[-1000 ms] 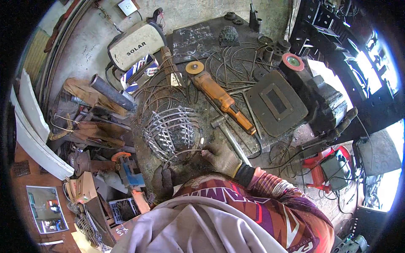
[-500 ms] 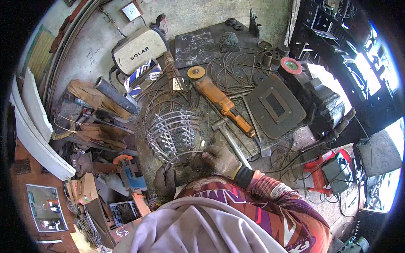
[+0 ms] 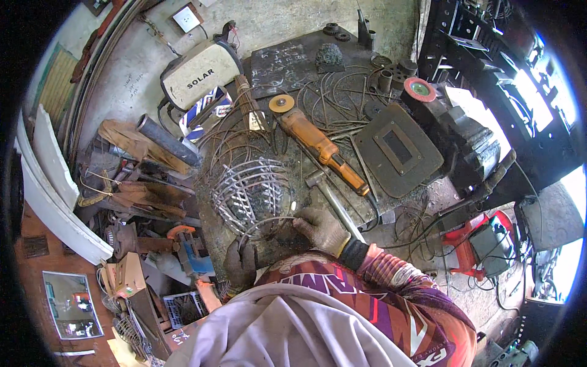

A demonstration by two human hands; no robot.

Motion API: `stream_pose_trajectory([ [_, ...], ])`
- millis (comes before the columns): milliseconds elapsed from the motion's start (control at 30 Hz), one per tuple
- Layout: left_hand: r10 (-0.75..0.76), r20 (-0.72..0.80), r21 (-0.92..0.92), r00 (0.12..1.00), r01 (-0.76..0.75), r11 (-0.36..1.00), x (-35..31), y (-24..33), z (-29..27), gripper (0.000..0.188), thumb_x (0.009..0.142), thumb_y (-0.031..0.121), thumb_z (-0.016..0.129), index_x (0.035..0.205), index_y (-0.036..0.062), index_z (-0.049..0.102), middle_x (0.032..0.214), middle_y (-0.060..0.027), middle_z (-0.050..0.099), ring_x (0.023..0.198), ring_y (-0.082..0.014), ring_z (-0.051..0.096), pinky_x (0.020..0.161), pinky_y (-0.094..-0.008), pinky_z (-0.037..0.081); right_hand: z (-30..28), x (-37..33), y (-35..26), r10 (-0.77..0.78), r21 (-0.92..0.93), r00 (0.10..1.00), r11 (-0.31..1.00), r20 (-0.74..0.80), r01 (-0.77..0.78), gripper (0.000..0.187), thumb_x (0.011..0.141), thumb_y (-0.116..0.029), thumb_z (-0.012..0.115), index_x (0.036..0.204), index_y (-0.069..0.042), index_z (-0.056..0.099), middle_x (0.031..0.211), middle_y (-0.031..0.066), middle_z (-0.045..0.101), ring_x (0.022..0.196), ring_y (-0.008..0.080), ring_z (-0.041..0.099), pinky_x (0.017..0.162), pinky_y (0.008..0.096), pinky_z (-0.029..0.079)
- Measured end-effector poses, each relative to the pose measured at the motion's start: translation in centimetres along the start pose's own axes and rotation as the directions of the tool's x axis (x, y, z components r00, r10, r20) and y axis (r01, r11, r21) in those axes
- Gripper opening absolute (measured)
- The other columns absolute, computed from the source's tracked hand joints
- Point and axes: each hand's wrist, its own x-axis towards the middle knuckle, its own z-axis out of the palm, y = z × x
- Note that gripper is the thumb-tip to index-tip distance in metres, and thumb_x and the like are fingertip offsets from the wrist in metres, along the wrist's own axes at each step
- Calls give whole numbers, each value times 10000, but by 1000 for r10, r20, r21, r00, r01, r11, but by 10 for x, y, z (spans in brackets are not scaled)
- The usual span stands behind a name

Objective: The person welds metal rods into a spherical wire cage structure on a workbench, uses a hammer to shape the metal, and adjusts the structure by hand while wearing protective gloves and an apron.

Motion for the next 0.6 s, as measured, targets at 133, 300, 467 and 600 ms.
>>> stream_pose_trajectory([
  [133,-1,-4,44,1000,2,999,4,10,-2,427,965,252,657,1274,-42,644,1156,-249,713,1038,-382,714,910,-440,561,-2,0,0,-14,-23,1000,1000,4,14,323,1023,-312,613,1106,-8,689,920,188,674,898,314,658,827,432,501],
  [300,11,-34,51,999,-9,999,2,6,1,433,970,277,666,1280,-25,645,1140,-232,725,1028,-369,721,902,-433,564,-3,-1,-3,21,-7,1000,1000,9,-21,327,1033,-316,604,1119,-13,692,937,186,682,904,305,663,831,428,503],
  [467,-10,-24,-19,1000,10,1000,2,11,1,432,967,279,674,1280,-16,643,1129,-230,725,1013,-358,722,892,-427,562,-6,-1,-9,26,1,1000,1000,13,-26,355,1018,-306,608,1171,4,688,1038,239,712,1001,380,683,904,444,513],
  [600,-7,-7,-24,1000,7,1000,5,17,0,426,961,277,682,1274,-10,648,1119,-232,724,986,-365,724,869,-429,565,-6,-1,-6,56,12,998,998,11,-56,344,1017,-296,609,1170,2,690,1042,240,711,1004,376,684,910,441,513],
])
